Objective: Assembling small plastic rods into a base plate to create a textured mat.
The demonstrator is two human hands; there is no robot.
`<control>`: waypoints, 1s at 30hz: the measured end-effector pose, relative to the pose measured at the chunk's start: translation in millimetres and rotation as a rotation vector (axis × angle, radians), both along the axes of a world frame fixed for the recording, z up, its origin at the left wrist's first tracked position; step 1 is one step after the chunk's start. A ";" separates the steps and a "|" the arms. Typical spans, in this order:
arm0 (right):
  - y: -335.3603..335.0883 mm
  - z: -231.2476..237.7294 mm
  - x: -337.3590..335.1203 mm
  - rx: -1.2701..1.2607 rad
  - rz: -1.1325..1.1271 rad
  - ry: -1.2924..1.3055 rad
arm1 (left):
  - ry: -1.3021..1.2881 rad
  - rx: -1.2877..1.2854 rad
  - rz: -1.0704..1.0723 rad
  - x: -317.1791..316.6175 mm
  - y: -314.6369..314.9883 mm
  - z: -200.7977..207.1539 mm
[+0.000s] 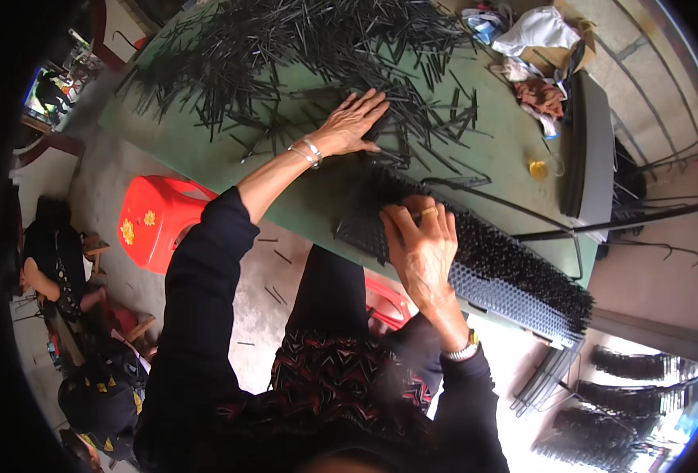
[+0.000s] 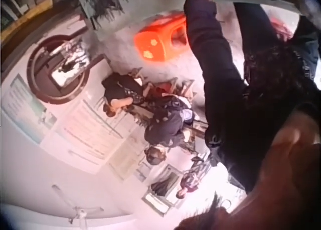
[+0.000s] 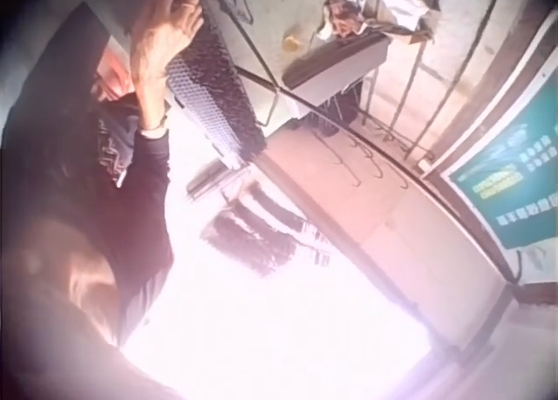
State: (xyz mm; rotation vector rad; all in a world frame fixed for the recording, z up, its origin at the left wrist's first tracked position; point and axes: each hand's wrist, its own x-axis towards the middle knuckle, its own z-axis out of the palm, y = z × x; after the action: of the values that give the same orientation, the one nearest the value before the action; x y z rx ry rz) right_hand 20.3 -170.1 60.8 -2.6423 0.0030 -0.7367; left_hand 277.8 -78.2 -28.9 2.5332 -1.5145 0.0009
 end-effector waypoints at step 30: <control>10.5 9.4 -26.8 0.379 0.082 0.033 | -0.184 0.227 -0.035 127.5 -15.1 -30.1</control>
State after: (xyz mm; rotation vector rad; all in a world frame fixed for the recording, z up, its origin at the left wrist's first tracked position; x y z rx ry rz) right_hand -6.4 -159.6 70.2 -2.2781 0.0388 -0.5981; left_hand 405.3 -93.3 -59.0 2.7482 -1.7160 0.0629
